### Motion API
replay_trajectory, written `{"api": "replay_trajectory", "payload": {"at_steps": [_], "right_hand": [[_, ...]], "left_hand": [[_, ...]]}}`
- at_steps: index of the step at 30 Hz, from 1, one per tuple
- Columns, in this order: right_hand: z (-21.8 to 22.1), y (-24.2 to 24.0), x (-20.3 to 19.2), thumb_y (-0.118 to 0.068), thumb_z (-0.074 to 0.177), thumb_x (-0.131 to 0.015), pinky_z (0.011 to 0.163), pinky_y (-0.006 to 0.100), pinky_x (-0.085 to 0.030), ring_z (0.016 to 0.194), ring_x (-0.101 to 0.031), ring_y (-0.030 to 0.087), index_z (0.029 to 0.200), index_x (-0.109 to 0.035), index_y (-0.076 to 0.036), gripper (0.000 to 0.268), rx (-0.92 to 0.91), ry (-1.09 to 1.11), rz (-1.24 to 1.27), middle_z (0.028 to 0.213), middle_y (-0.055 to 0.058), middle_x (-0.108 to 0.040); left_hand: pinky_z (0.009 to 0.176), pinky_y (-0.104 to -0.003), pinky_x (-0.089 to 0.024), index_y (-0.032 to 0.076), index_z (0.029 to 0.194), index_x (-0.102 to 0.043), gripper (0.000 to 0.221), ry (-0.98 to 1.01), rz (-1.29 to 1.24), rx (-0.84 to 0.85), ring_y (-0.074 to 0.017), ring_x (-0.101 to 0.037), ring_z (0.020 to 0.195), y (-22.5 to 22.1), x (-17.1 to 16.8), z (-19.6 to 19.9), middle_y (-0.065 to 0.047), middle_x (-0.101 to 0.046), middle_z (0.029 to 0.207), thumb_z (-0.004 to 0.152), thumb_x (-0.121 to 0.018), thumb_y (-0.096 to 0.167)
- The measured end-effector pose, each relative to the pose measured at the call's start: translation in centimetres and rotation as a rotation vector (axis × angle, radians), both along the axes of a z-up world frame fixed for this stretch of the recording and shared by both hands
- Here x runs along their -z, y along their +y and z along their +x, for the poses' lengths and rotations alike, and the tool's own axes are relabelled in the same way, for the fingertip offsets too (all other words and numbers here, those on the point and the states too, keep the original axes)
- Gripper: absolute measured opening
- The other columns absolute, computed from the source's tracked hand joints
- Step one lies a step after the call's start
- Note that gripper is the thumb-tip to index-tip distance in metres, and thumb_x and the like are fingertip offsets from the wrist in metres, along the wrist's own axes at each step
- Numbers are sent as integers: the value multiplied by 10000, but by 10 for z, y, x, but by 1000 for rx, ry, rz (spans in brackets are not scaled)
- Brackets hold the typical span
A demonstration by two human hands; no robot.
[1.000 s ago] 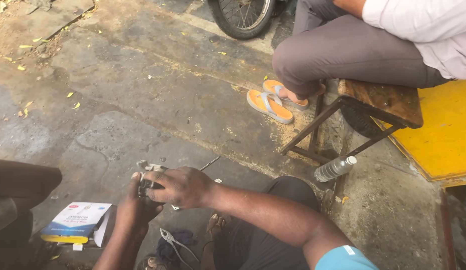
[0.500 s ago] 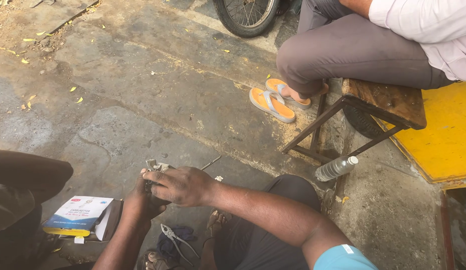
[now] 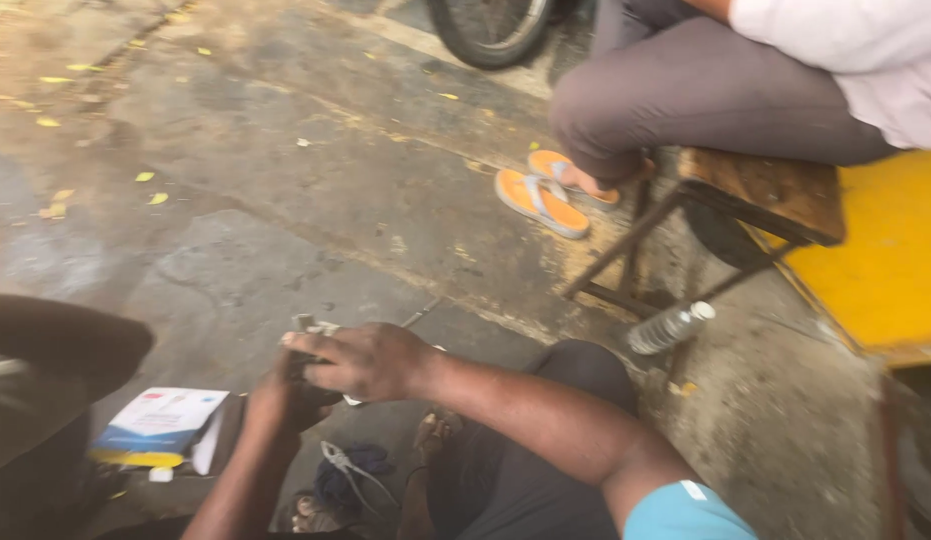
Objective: Repairing and adjusting a motorcycle carburetor using tools.
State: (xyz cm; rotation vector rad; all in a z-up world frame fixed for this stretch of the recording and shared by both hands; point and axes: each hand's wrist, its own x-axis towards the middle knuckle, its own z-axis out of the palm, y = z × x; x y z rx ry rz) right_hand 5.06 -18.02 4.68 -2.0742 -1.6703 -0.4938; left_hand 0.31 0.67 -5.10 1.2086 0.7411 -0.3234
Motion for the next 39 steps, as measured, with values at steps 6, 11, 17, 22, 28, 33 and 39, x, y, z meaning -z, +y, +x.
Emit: {"api": "replay_trajectory", "payload": {"at_steps": [6,11,17,22,28,33,39], "right_hand": [[-10,9,-8,-177,1011,-645,653,363,-599,852,-721,221,1259,-625,-51,279,60,264,-24,1182,64,-619],[-9,7,12,-175,1094,-606,721,387,-603,872,-699,224,1288,-559,-20,252,17,129,-37,1366,91,-611],[-3,4,2,-127,1011,-640,651,339,-596,827,-706,188,1062,-654,-44,99,8,126,-32,1398,102,-595],[0,3,9,-139,981,-652,670,310,-606,918,-735,215,1027,-669,-49,103,-33,26,21,1375,109,-591],[-4,9,5,-118,978,-662,703,358,-607,851,-732,215,913,-651,-26,113,-30,92,-5,1337,68,-629],[-2,3,7,-126,998,-652,729,339,-615,913,-741,200,1093,-697,-28,144,-5,145,26,1290,27,-624],[-2,5,9,-102,979,-644,742,330,-620,1045,-739,217,1090,-674,-64,121,-18,116,32,1341,54,-619]], "left_hand": [[536,-349,-525,34,1227,-649,624,25,48,-18,-261,-712,710,3,-5,-5,-139,-703,917,970,-494,581],[528,-352,-521,63,1197,-665,649,23,56,-10,-230,-701,708,-4,-23,-6,-94,-700,902,918,-517,630],[541,-346,-520,9,1174,-655,702,51,76,2,-263,-708,690,-4,-29,-5,-156,-675,858,947,-492,654],[516,-398,-592,66,1220,-589,512,-199,418,258,-257,-722,671,5,16,-5,-147,-695,853,764,-692,274],[533,-363,-552,75,1240,-580,602,-126,307,196,-191,-697,729,1,-7,-4,-89,-695,914,664,-738,150],[504,-363,-495,32,1162,-666,604,-8,16,-38,-241,-649,654,-2,0,-2,-130,-640,837,981,-515,588],[518,-365,-504,76,1170,-677,610,12,33,-48,-234,-658,662,0,-9,-2,-109,-661,833,930,-524,616]]}}
